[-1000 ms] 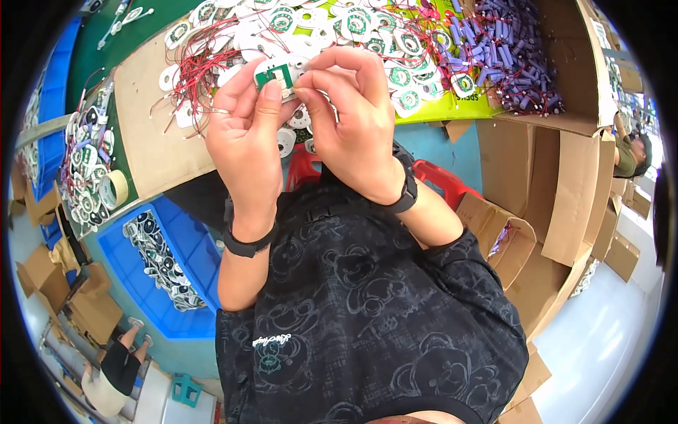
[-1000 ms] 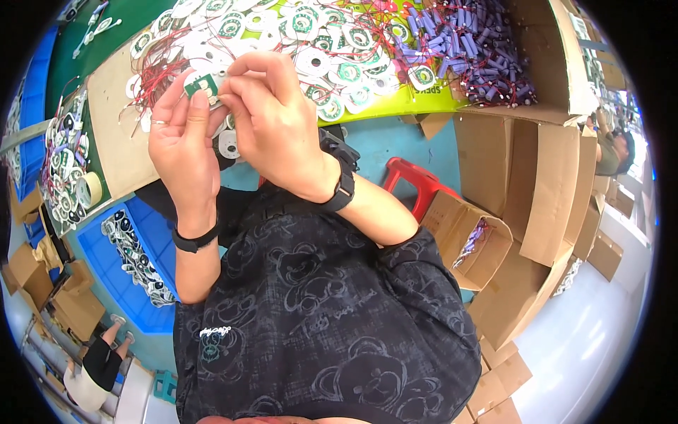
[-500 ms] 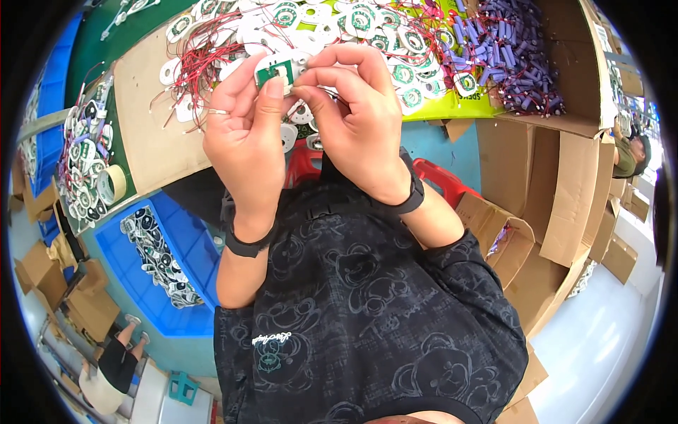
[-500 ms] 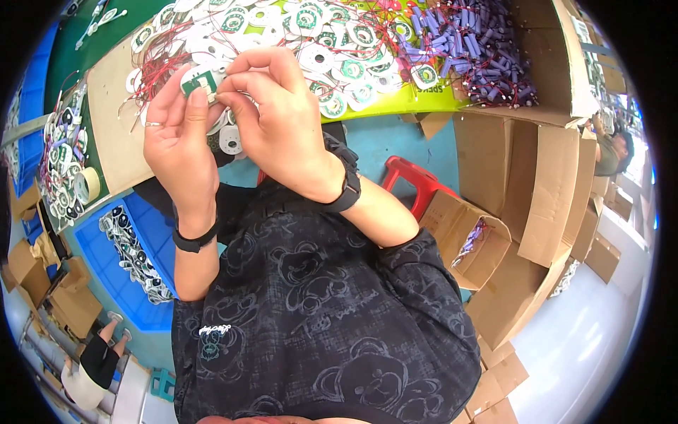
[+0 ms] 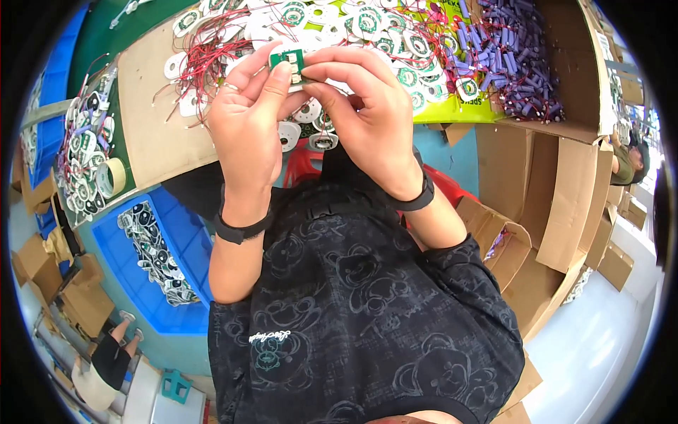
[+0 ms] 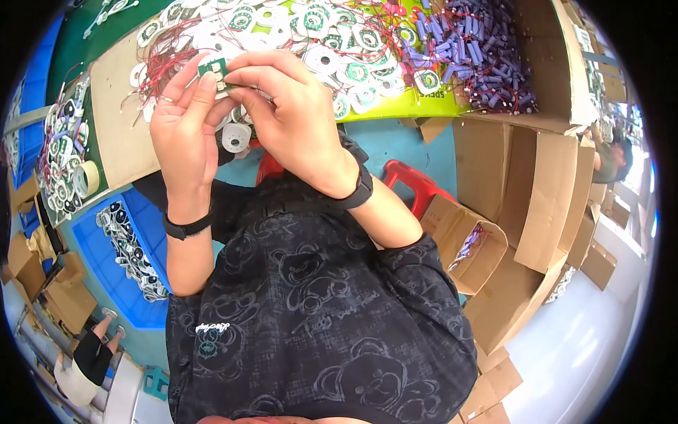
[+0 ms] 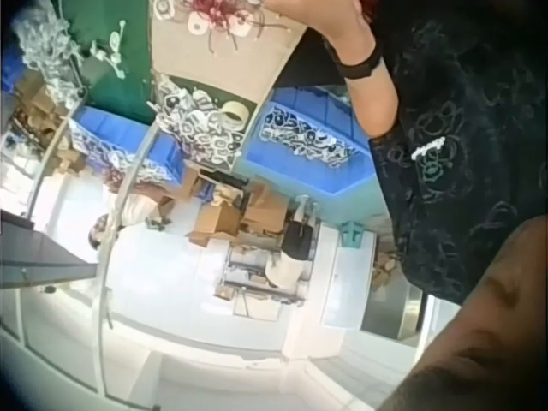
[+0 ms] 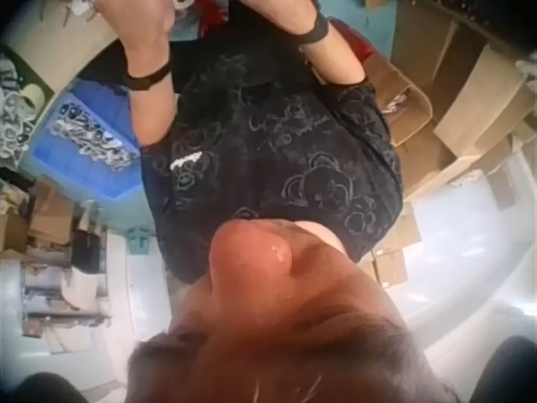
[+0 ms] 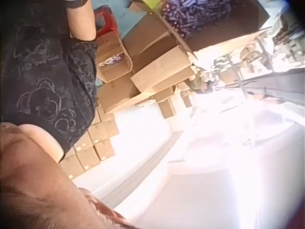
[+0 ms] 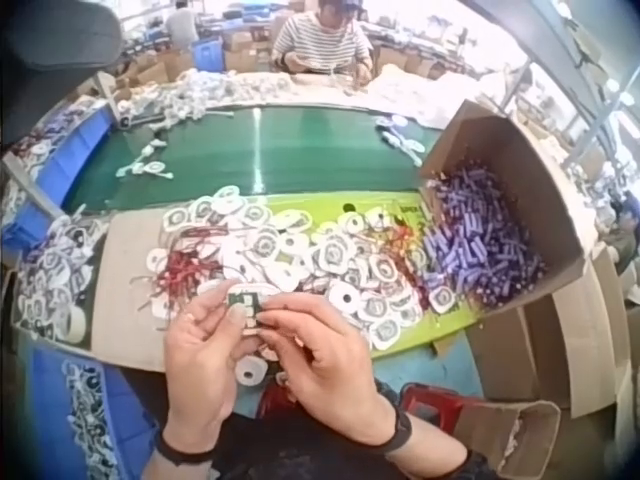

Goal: The recorder is assembling small electronic components by attaching purple pieces to white circular bases using red wires and then placing the finished units into a blue storage bin.

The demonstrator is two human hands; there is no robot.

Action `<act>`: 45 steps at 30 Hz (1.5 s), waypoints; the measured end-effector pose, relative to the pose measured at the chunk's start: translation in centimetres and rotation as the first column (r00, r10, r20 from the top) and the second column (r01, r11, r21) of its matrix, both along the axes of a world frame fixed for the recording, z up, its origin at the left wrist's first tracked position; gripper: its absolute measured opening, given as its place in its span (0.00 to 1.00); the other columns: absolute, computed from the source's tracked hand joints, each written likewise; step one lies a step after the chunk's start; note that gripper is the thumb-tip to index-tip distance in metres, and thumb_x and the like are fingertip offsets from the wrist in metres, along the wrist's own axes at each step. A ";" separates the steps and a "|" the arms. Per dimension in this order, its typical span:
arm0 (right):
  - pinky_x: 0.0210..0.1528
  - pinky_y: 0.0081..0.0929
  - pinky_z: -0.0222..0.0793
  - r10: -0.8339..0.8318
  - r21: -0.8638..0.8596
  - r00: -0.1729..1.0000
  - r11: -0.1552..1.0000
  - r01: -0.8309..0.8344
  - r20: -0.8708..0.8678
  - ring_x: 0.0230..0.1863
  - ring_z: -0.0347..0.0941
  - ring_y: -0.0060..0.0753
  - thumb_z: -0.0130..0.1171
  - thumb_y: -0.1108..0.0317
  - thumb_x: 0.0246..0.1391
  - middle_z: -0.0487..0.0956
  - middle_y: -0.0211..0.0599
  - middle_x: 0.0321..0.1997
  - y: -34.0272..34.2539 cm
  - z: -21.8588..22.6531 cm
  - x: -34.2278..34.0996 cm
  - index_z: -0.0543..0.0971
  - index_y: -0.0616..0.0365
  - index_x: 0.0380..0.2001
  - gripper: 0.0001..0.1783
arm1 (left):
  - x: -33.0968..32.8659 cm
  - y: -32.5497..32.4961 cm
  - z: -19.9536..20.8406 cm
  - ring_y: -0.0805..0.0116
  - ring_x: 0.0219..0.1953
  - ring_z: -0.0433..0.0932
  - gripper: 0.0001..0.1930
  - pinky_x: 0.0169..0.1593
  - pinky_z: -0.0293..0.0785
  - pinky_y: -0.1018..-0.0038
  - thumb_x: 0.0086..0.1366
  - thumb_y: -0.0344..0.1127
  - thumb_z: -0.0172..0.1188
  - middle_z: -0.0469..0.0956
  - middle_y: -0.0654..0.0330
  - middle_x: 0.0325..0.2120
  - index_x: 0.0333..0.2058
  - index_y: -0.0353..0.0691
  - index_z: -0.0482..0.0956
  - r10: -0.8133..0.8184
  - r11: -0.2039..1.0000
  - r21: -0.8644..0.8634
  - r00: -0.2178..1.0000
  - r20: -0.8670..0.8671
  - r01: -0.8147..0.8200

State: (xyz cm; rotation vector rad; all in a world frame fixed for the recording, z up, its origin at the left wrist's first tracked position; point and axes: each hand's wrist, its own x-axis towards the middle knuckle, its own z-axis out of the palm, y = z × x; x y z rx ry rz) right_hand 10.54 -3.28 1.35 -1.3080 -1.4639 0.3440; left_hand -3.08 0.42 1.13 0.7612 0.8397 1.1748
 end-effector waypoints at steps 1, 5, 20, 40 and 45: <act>0.40 0.30 0.79 -0.013 0.025 0.999 1.000 0.012 0.046 0.39 0.81 0.38 0.69 0.79 0.49 0.82 0.34 0.43 0.0 0.0 0.1 0.83 0.60 0.34 0.08 | 0.0 0.0 0.2 0.67 0.44 0.84 0.16 0.45 0.87 0.72 0.71 0.23 0.57 0.82 0.48 0.46 0.55 0.27 0.73 0.001 1.000 0.002 1.000 0.000 -0.001; 0.41 0.26 0.78 -0.013 -0.019 1.000 1.000 0.013 -0.002 0.44 0.81 0.32 0.69 0.80 0.49 0.81 0.37 0.52 0.2 -0.3 0.5 0.85 0.59 0.37 0.10 | 0.2 0.1 0.6 0.62 0.47 0.83 0.19 0.48 0.86 0.67 0.70 0.23 0.57 0.79 0.44 0.49 0.58 0.26 0.70 -0.010 1.000 0.026 0.998 -0.057 0.011; 0.55 0.38 0.76 0.445 -0.150 0.879 0.870 -0.469 -0.169 0.58 0.76 0.49 0.65 0.81 0.52 0.76 0.48 0.62 -3.4 1.5 2.2 0.82 0.60 0.41 0.12 | -4.5 -5.0 -0.5 0.61 0.54 0.79 0.18 0.54 0.82 0.65 0.71 0.23 0.55 0.76 0.45 0.55 0.58 0.30 0.69 -0.106 0.992 0.044 0.981 -0.161 0.115; 0.45 0.40 0.78 -0.168 -0.453 0.698 0.651 0.609 0.696 0.38 0.83 0.50 0.70 0.53 0.45 0.86 0.46 0.37 18.7 -8.7 25.5 0.88 0.56 0.36 0.19 | -6.7 -10.8 0.2 0.69 0.50 0.80 0.16 0.56 0.74 0.75 0.70 0.20 0.54 0.82 0.50 0.49 0.56 0.29 0.71 -0.362 0.930 -0.129 0.916 -0.176 0.343; 0.39 0.27 0.76 -0.082 -0.362 0.908 0.899 0.246 0.412 0.32 0.81 0.26 0.70 0.58 0.53 0.86 0.35 0.31 15.6 -1.7 23.6 0.87 0.56 0.37 0.14 | -6.5 -10.6 0.5 0.72 0.47 0.80 0.16 0.52 0.74 0.77 0.70 0.20 0.55 0.82 0.52 0.48 0.56 0.29 0.73 -0.431 0.902 -0.122 0.882 -0.188 0.415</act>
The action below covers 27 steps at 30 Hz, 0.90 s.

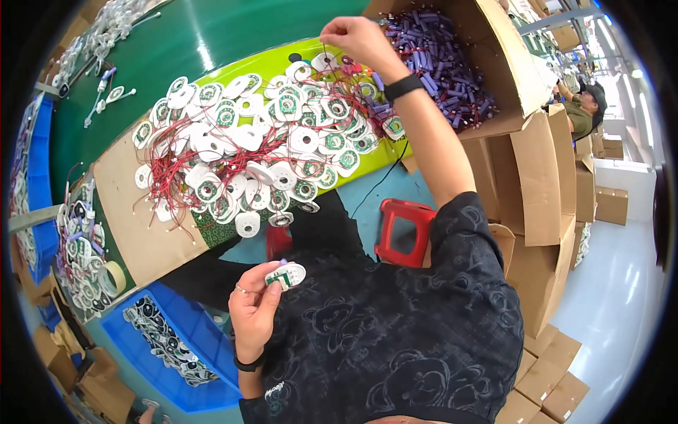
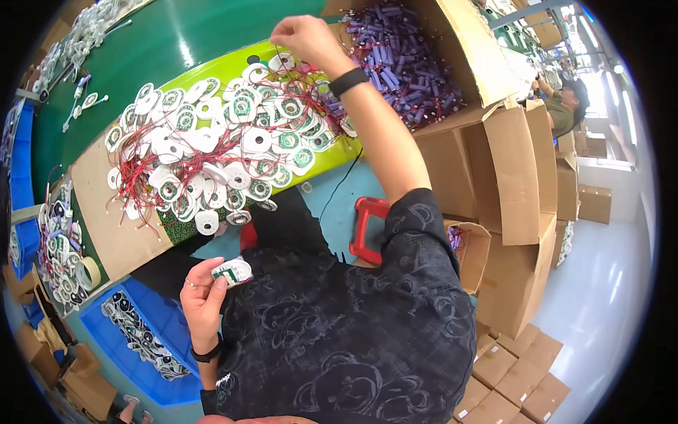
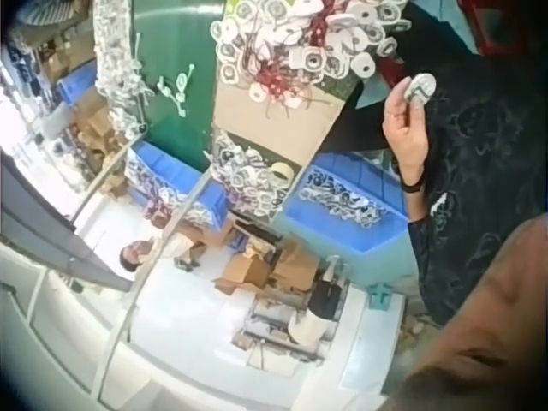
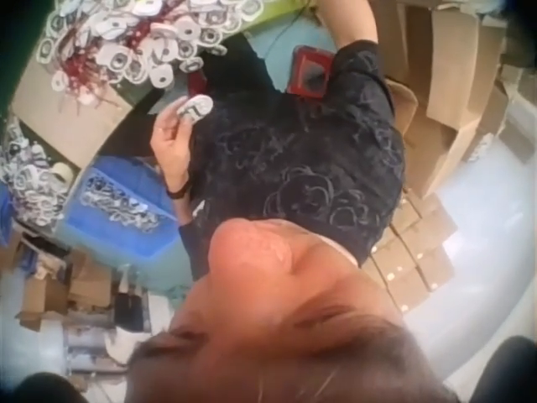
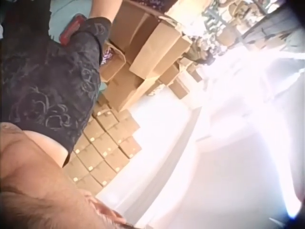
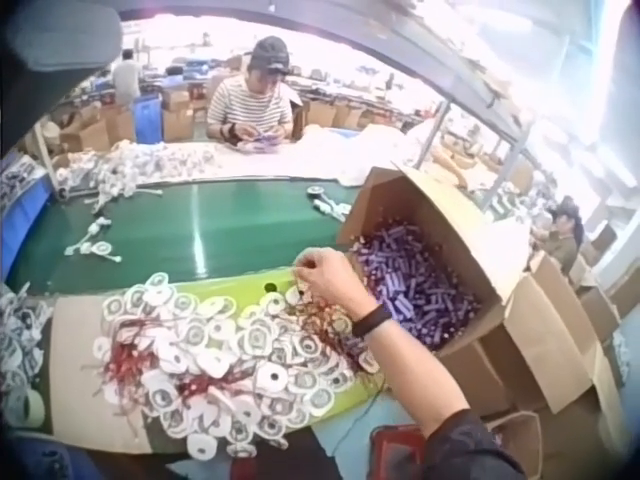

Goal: The recorder is assembling small electronic components by attaching purple pieces to white circular bases using red wires and then placing the finished units into a blue storage bin.

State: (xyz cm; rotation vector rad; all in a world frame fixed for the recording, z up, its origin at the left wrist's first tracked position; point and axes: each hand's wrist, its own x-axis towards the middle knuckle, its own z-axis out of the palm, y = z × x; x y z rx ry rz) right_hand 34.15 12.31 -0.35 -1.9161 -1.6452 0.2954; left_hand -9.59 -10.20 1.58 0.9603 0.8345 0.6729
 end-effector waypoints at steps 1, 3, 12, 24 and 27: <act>0.39 0.27 0.76 0.017 0.070 1.000 0.997 -0.018 0.010 0.32 0.81 0.24 0.69 0.59 0.55 0.86 0.34 0.30 -0.8 2.0 -0.4 0.87 0.56 0.38 0.13 | 0.2 0.2 0.2 0.76 0.47 0.79 0.16 0.51 0.72 0.80 0.71 0.21 0.55 0.83 0.54 0.47 0.56 0.30 0.73 -0.029 1.000 -0.006 0.999 0.017 0.029; 0.33 0.22 0.73 0.054 0.201 0.994 0.977 -0.072 0.094 0.29 0.76 0.18 0.65 0.64 0.60 0.86 0.32 0.33 -1.9 5.1 -1.3 0.86 0.58 0.44 0.12 | 0.4 0.4 0.0 0.76 0.47 0.79 0.16 0.51 0.73 0.80 0.71 0.21 0.55 0.83 0.54 0.47 0.56 0.30 0.74 -0.051 0.999 0.003 0.998 0.036 0.051; 0.37 0.16 0.72 0.168 0.563 0.924 0.824 0.059 -0.342 0.33 0.77 0.17 0.58 0.71 0.66 0.84 0.31 0.33 -5.5 16.4 -3.2 0.79 0.64 0.40 0.06 | 0.6 0.6 1.1 0.73 0.45 0.82 0.13 0.50 0.75 0.79 0.69 0.18 0.54 0.84 0.52 0.45 0.50 0.30 0.80 -0.154 0.987 0.063 0.984 0.093 0.149; 0.39 0.19 0.77 0.190 0.360 0.740 0.930 0.075 -0.645 0.38 0.77 0.22 0.55 0.68 0.70 0.81 0.33 0.42 -8.8 21.8 -10.8 0.79 0.57 0.50 0.10 | 1.9 4.0 3.5 0.56 0.48 0.83 0.12 0.50 0.85 0.64 0.71 0.17 0.47 0.79 0.43 0.50 0.43 0.28 0.80 -0.031 0.960 0.280 0.997 0.076 0.008; 0.27 0.15 0.68 0.353 0.238 0.800 0.934 -0.268 -0.486 0.26 0.70 0.11 0.59 0.71 0.64 0.86 0.30 0.37 -9.6 18.0 -11.6 0.83 0.58 0.51 0.14 | 1.9 5.4 3.9 0.57 0.48 0.83 0.11 0.50 0.85 0.61 0.74 0.21 0.45 0.79 0.48 0.47 0.43 0.28 0.79 0.126 0.971 0.178 0.975 0.181 -0.158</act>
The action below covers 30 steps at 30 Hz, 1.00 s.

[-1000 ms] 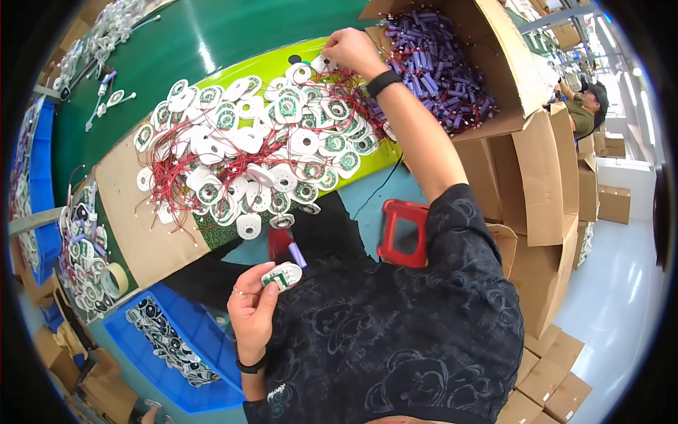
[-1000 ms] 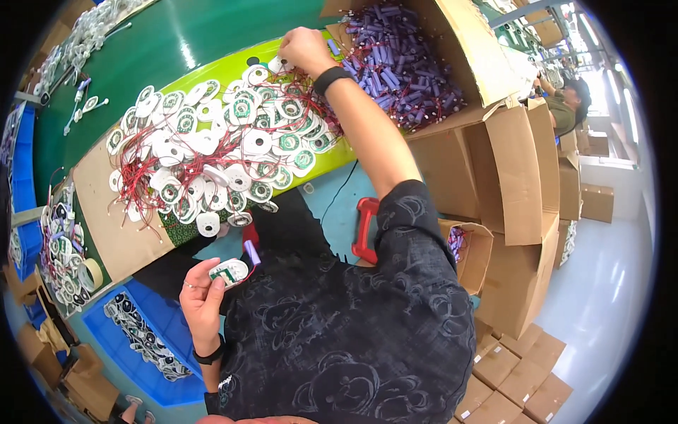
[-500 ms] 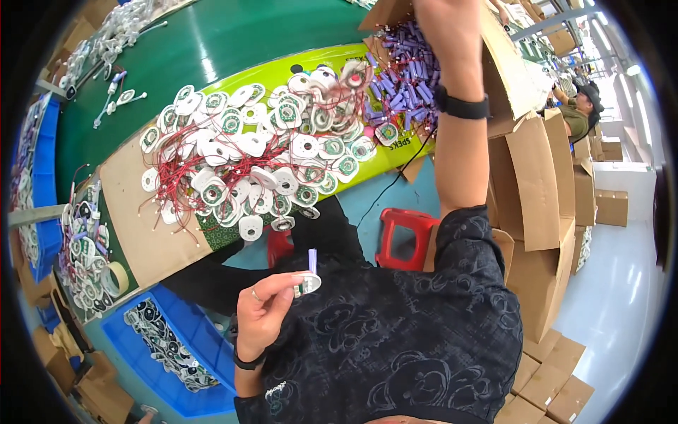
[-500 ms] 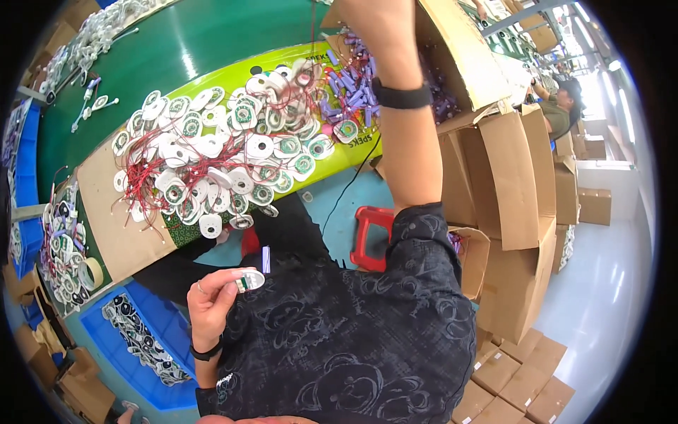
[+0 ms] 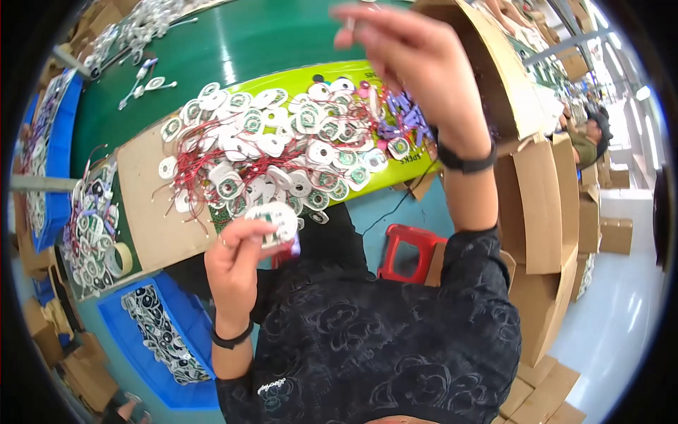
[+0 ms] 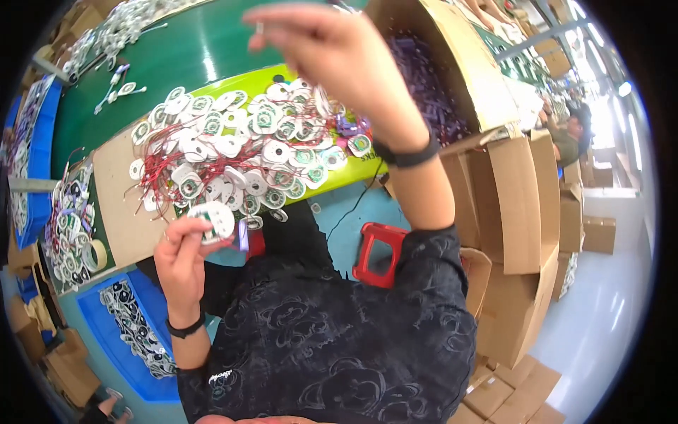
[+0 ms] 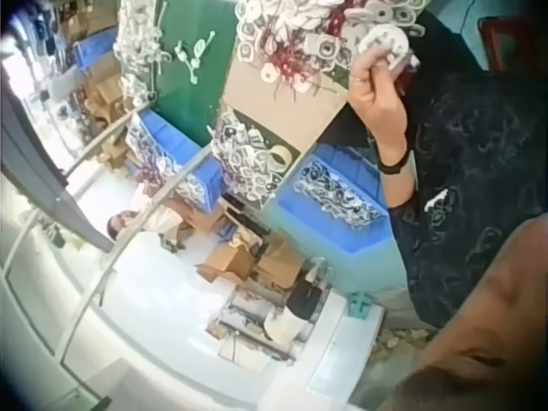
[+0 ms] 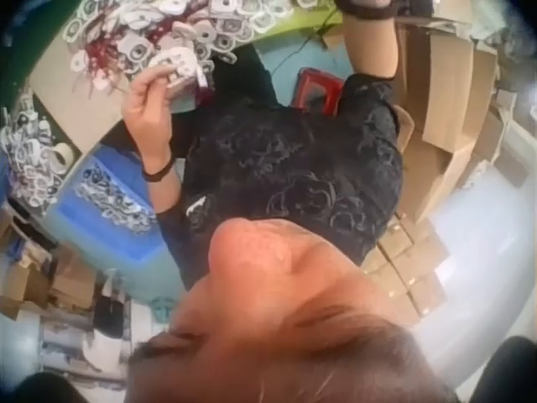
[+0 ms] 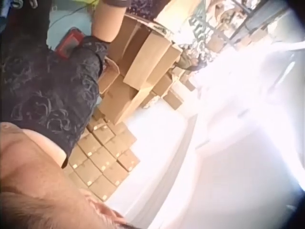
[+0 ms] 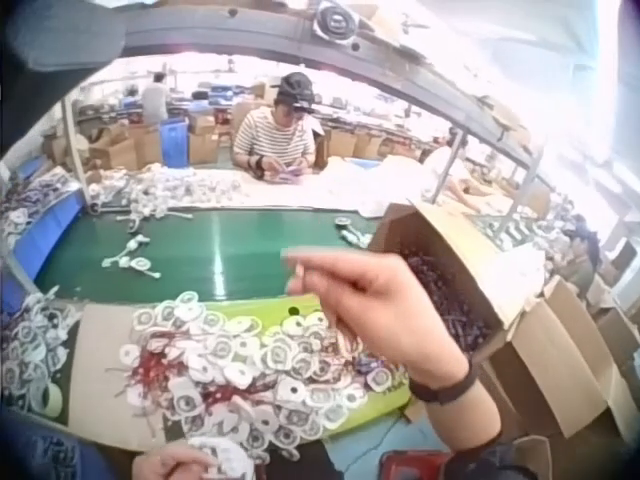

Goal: The recorder is assembling small electronic components by attaching purple pieces to white circular bases using red wires and then placing the finished units into a blue storage bin.

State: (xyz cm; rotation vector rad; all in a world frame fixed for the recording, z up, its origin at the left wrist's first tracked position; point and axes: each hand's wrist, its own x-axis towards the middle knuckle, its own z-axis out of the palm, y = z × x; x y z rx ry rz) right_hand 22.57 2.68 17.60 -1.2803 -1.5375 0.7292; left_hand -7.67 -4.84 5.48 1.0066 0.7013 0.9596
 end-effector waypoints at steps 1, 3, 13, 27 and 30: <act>0.29 0.16 0.69 -0.003 -0.038 0.999 0.999 0.004 0.049 0.25 0.70 0.13 0.58 0.72 0.64 0.86 0.31 0.36 -1.0 -0.7 -0.9 0.82 0.58 0.53 0.15 | 0.8 0.7 0.7 0.58 0.47 0.83 0.11 0.50 0.85 0.61 0.75 0.22 0.45 0.79 0.49 0.46 0.45 0.29 0.78 0.009 1.000 -0.013 0.999 0.038 -0.009; 0.31 0.20 0.72 -0.013 -0.025 0.986 1.000 0.017 0.166 0.27 0.74 0.16 0.58 0.73 0.64 0.87 0.34 0.35 -3.2 -2.1 -2.7 0.79 0.58 0.56 0.18 | 2.4 2.3 1.3 0.63 0.46 0.82 0.10 0.53 0.83 0.64 0.74 0.23 0.49 0.80 0.51 0.45 0.48 0.27 0.78 0.055 0.998 -0.008 0.998 0.042 -0.055; 0.37 0.33 0.79 0.056 -0.021 0.976 0.998 -0.053 0.212 0.41 0.84 0.45 0.62 0.75 0.58 0.85 0.42 0.37 -8.2 -6.0 -5.7 0.73 0.59 0.48 0.15 | 6.5 3.5 0.9 0.77 0.39 0.80 0.10 0.42 0.77 0.81 0.68 0.24 0.64 0.81 0.60 0.40 0.46 0.29 0.82 0.045 0.993 0.106 0.999 0.002 -0.045; 0.31 0.25 0.71 -0.077 0.194 0.985 0.980 0.046 0.156 0.31 0.78 0.28 0.69 0.77 0.51 0.81 0.34 0.33 -7.7 -9.1 -6.8 0.85 0.59 0.36 0.08 | 6.6 2.5 0.7 0.74 0.40 0.82 0.08 0.43 0.86 0.74 0.69 0.25 0.62 0.83 0.56 0.41 0.44 0.29 0.82 0.166 0.986 -0.039 0.986 0.018 -0.165; 0.30 0.22 0.69 -0.092 0.141 0.993 0.987 0.080 0.077 0.31 0.76 0.25 0.69 0.77 0.52 0.80 0.32 0.33 -7.2 -9.8 -7.1 0.84 0.59 0.36 0.07 | 6.4 3.1 0.4 0.73 0.41 0.82 0.08 0.44 0.87 0.72 0.69 0.26 0.62 0.83 0.56 0.41 0.45 0.29 0.82 0.139 0.985 -0.119 0.987 0.081 -0.129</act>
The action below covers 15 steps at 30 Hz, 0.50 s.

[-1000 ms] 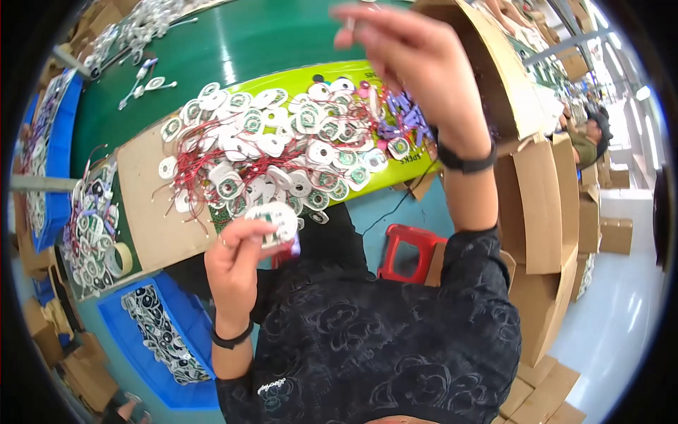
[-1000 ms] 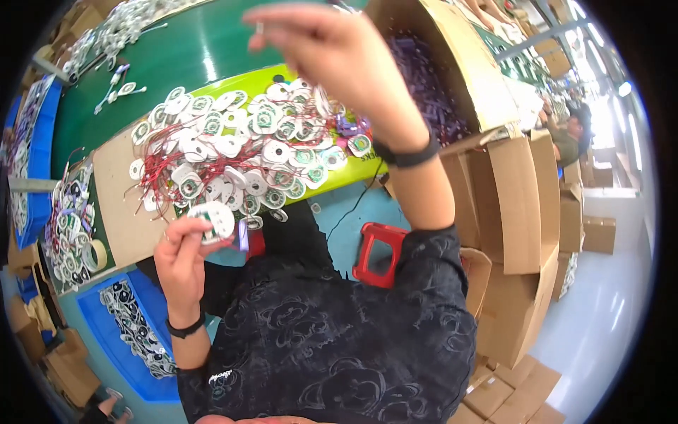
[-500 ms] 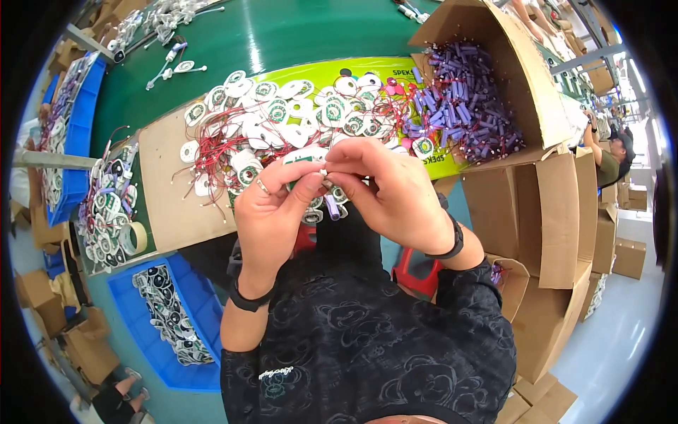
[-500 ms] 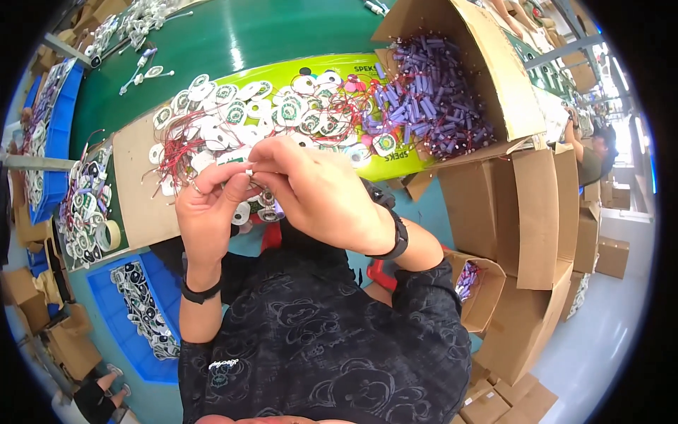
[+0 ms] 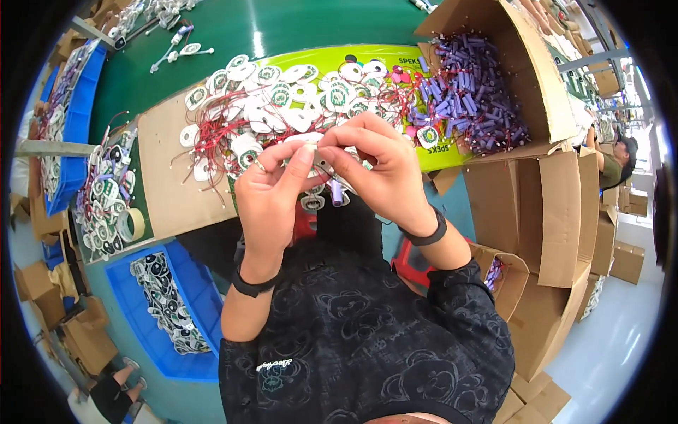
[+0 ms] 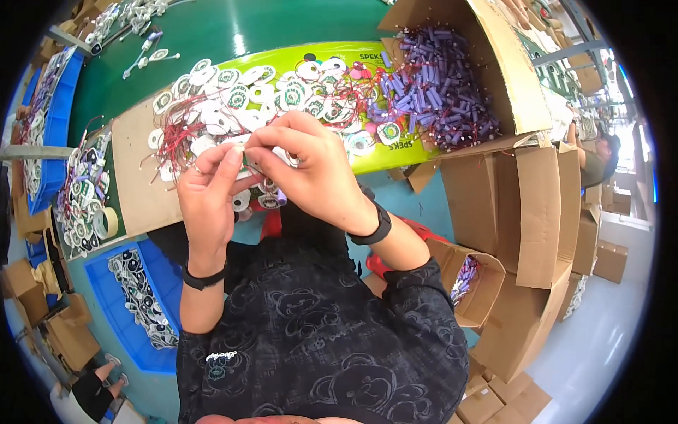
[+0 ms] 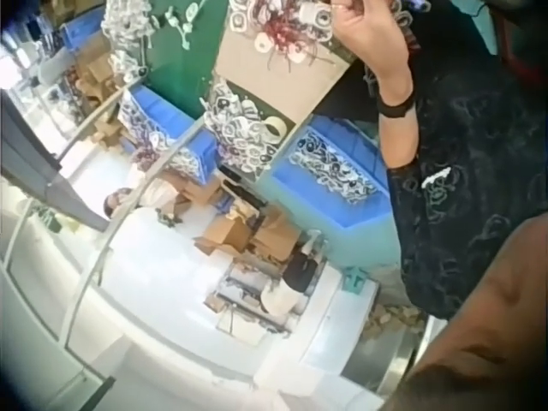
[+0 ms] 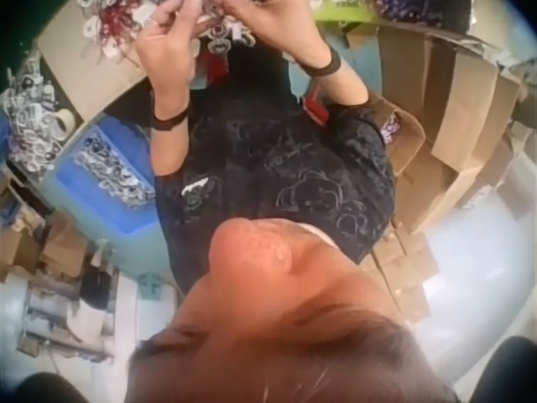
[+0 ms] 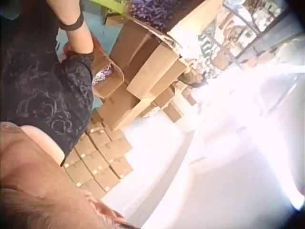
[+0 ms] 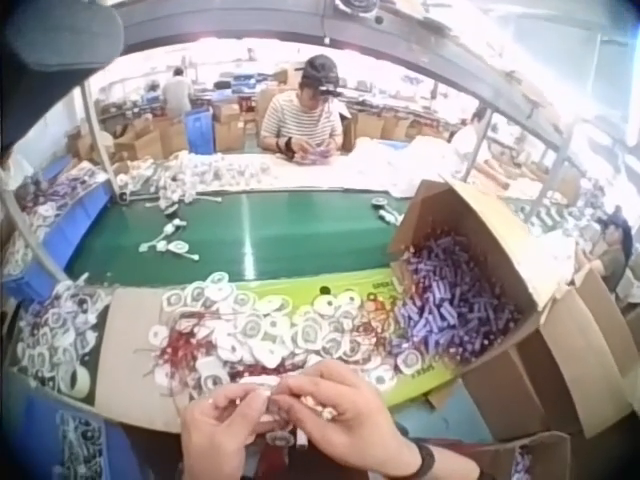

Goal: The recorder is assembling small electronic components by attaching purple pieces to white circular bases using red wires and then placing the finished units into a blue storage bin.

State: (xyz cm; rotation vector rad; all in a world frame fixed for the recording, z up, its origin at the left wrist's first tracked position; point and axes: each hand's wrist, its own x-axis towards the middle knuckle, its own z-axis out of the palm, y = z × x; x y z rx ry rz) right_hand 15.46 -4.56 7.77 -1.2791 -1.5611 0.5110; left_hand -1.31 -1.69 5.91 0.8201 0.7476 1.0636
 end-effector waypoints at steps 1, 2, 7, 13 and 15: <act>0.29 0.19 0.66 -0.010 0.013 1.000 1.000 0.010 0.010 0.30 0.73 0.20 0.69 0.76 0.54 0.80 0.30 0.33 0.0 -0.2 -0.1 0.84 0.60 0.36 0.06 | 0.0 0.0 -0.2 0.74 0.41 0.82 0.09 0.43 0.87 0.73 0.71 0.28 0.61 0.83 0.56 0.41 0.45 0.28 0.82 0.012 1.000 0.019 0.999 -0.037 -0.012; 0.29 0.19 0.66 -0.007 0.004 1.000 1.000 0.007 0.009 0.30 0.73 0.20 0.69 0.76 0.54 0.80 0.30 0.33 -0.2 -0.2 -0.3 0.84 0.60 0.36 0.06 | 0.0 -0.3 -0.3 0.74 0.41 0.82 0.09 0.43 0.87 0.73 0.71 0.28 0.61 0.83 0.56 0.41 0.45 0.28 0.82 0.015 1.000 0.010 0.999 -0.039 -0.015; 0.28 0.20 0.64 -0.048 -0.152 0.997 0.988 0.038 -0.064 0.27 0.70 0.18 0.68 0.74 0.56 0.77 0.29 0.30 -0.2 -0.8 -0.4 0.83 0.62 0.36 0.05 | -0.2 -0.4 -1.1 0.76 0.38 0.82 0.09 0.42 0.87 0.74 0.71 0.29 0.61 0.83 0.57 0.39 0.45 0.29 0.82 0.032 0.997 0.071 0.994 -0.106 -0.024; 0.29 0.20 0.67 -0.052 -0.265 0.973 0.964 -0.010 -0.224 0.27 0.70 0.18 0.67 0.72 0.56 0.78 0.31 0.30 -0.2 -1.4 -0.7 0.83 0.64 0.36 0.07 | -0.3 -0.1 -1.8 0.77 0.36 0.81 0.09 0.40 0.86 0.76 0.71 0.29 0.62 0.83 0.59 0.37 0.43 0.29 0.83 0.023 0.999 0.047 0.995 -0.100 -0.018; 0.29 0.19 0.68 -0.051 -0.302 0.979 0.953 -0.011 -0.197 0.27 0.71 0.20 0.68 0.71 0.55 0.78 0.32 0.31 -0.1 -1.4 -0.6 0.83 0.63 0.36 0.07 | -0.4 -0.1 -1.9 0.77 0.36 0.81 0.09 0.40 0.86 0.76 0.71 0.29 0.62 0.83 0.59 0.37 0.43 0.29 0.83 0.031 0.999 0.035 0.994 -0.103 -0.027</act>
